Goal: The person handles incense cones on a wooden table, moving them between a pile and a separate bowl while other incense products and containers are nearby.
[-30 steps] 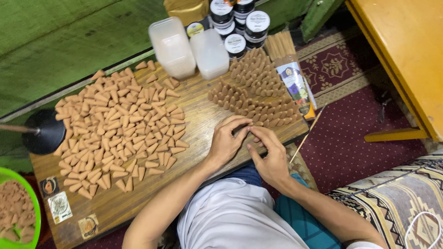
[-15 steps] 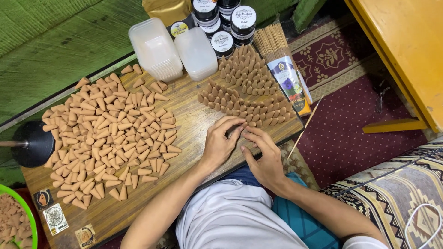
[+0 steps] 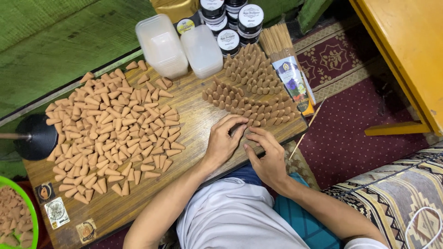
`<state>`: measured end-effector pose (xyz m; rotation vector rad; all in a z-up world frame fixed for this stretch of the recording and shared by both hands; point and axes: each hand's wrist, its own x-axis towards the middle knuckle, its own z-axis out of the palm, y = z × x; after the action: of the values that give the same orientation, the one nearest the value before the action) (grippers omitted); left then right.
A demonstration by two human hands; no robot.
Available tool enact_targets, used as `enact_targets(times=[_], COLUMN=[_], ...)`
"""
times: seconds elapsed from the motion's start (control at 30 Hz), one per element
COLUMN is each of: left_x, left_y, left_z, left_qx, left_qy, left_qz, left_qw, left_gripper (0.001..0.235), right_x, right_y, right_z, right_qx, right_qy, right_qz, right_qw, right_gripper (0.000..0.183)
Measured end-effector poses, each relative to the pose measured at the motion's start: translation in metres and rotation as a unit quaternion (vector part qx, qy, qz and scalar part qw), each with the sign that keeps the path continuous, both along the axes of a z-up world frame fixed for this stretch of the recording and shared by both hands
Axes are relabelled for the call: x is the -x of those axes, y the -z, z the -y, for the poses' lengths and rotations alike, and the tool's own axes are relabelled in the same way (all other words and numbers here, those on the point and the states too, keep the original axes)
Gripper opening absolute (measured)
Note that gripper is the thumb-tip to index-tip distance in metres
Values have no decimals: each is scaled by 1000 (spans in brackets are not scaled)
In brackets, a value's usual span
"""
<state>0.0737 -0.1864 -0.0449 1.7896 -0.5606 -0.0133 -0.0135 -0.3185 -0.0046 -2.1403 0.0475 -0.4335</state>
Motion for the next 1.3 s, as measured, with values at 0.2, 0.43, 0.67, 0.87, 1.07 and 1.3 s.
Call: enact_targets(times=[0.2,0.43,0.67,0.87,1.07,1.3], left_x=[12,31,56,84,108,110], left_y=[-14,-32,-35,-19,-8,15], left_z=[-28,-98,-202,-278,-315,-328], left_qx=[25,26,-42,-108,-181,-177], left_qy=[7,-36,-131,-272,-344,-383], left_qz=[-26,-11,44,104,156,178], left_qw=[999,999,990,951,908,889], left_gripper=[17,16,16,19,22,28], right_x=[-4,-19,-53,-81,-95,-101], right_y=[5,-6,7,21,30,29], right_z=[-10,-55,-122,-185,-231,-243], right_qx=[-17,-50,-46,-34,65,192], right_qy=[-21,-113,-247,-351,-425,-471], right_qz=[6,-15,4,62,101,125], right_qw=[1000,992,968,934,897,852], right_gripper=[24,25,23,18,13,12])
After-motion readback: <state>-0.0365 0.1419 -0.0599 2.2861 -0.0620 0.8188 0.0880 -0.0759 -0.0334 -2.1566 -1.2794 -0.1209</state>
